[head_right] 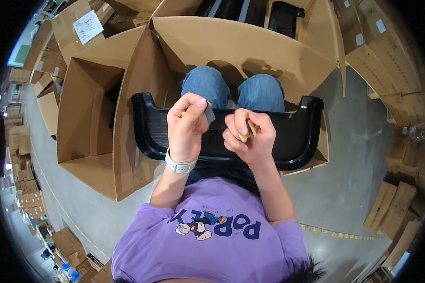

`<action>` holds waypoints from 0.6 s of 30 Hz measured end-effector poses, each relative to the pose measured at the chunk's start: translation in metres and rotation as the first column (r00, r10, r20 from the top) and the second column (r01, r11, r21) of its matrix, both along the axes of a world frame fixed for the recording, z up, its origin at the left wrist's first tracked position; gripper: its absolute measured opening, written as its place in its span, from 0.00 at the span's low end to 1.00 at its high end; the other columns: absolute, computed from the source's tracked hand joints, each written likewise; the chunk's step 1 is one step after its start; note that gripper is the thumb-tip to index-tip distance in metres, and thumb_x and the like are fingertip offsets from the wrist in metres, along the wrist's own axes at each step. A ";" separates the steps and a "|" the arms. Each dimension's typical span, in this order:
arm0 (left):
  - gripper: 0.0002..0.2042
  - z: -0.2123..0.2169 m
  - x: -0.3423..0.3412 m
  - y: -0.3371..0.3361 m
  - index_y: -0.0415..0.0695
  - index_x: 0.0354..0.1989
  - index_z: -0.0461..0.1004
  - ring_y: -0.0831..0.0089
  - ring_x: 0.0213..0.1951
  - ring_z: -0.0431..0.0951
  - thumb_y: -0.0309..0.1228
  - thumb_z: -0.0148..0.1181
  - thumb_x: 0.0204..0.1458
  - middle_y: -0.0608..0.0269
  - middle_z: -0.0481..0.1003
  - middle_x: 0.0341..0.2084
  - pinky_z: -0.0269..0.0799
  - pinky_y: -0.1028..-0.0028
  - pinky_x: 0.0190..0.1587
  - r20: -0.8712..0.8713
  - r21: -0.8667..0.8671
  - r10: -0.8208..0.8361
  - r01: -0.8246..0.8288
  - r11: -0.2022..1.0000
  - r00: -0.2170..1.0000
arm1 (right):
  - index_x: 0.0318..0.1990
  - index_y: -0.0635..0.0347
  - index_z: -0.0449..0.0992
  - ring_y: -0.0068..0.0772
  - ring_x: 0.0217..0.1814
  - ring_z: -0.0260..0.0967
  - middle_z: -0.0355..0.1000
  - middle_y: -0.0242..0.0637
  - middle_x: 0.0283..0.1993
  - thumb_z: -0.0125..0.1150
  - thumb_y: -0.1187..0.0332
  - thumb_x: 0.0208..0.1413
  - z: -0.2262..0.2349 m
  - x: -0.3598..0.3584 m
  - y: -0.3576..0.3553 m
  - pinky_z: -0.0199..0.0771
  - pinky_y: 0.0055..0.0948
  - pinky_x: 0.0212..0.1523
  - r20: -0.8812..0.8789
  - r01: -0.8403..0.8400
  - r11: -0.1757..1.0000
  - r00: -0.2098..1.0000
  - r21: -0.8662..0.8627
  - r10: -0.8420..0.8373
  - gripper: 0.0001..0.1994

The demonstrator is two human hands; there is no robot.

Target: The person retrieves plastic parts and adhesive pads, peels the backing off the pads by hand to attach them onto the plastic parts, and places the assembled parts into a cardboard box.

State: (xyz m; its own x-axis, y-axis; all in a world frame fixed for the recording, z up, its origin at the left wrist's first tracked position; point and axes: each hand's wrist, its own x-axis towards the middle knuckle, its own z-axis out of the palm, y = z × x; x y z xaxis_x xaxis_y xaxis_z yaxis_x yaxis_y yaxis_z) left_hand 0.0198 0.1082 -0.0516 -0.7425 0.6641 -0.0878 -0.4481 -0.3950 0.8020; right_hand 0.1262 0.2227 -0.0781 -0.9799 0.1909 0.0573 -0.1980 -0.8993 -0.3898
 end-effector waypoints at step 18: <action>0.06 -0.004 0.012 0.013 0.38 0.34 0.75 0.88 0.15 0.51 0.29 0.57 0.57 0.77 0.60 0.13 0.43 0.81 0.18 0.009 -0.086 0.062 -0.060 0.994 0.998 | 0.36 0.64 0.71 0.08 0.15 0.51 0.62 0.23 0.19 0.58 0.73 0.56 0.022 -0.015 -0.020 0.46 0.13 0.15 0.266 0.267 0.713 0.798 0.648 -0.541 0.04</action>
